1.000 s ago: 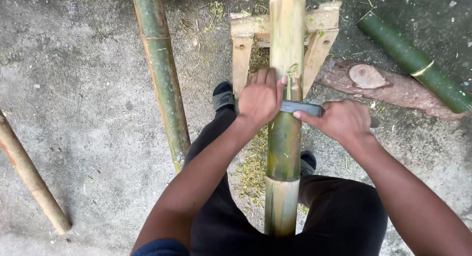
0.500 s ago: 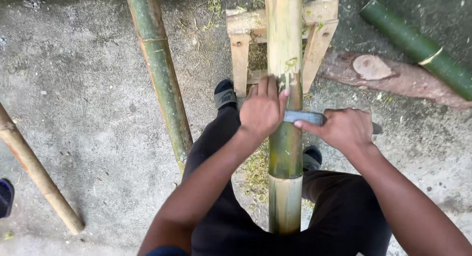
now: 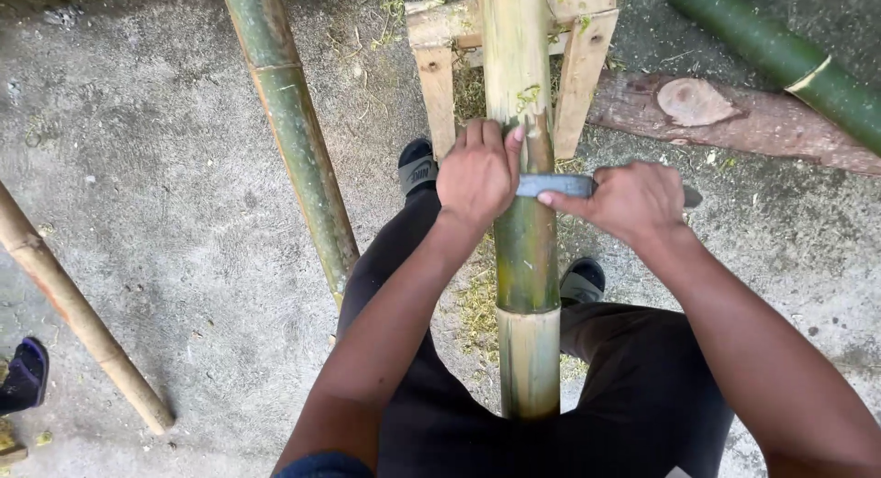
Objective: Scrape the outer surface of a bamboo pole using a knife.
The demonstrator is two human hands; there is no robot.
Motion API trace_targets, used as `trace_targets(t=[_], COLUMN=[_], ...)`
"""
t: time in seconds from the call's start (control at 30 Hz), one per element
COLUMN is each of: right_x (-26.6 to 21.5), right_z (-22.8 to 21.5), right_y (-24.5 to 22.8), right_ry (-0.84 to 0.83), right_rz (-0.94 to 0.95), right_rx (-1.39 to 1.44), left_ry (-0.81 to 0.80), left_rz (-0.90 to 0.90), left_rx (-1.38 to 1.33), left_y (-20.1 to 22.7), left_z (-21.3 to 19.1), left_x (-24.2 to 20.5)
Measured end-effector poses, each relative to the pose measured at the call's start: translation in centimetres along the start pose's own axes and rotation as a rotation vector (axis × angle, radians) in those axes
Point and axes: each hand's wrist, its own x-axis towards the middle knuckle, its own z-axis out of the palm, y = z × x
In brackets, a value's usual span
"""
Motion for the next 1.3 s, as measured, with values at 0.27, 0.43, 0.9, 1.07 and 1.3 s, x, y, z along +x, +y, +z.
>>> trace_targets(t=[0.27, 0.43, 0.9, 1.07, 1.3], right_x=[0.1, 2.3, 5.1, 4.2, 6.7], right_z=[0.8, 1.5, 0.1, 1.3, -0.1], right_y=[0.5, 1.3, 1.6, 1.7, 2.2], right_ry=[-0.02, -0.013, 0.087, -0.008, 0.049], right_rz=[0.023, 0.013, 0.029, 0.028, 0.031], right_rx=[0.035, -0.01, 0.017, 0.017, 0.007], left_ry=[0.143, 0.07, 0.067, 0.093, -0.012], left_rz=[0.087, 0.051, 0.019, 0.077, -0.051], left_rx=[-0.029, -0.008, 0.005, 0.021, 0.029], left_y=[-0.7, -0.5, -1.7, -1.8, -1.2], left_z=[0.8, 0.4, 1.1, 1.0, 0.0], left_x=[0.1, 2.1, 5.4, 4.5, 7.6])
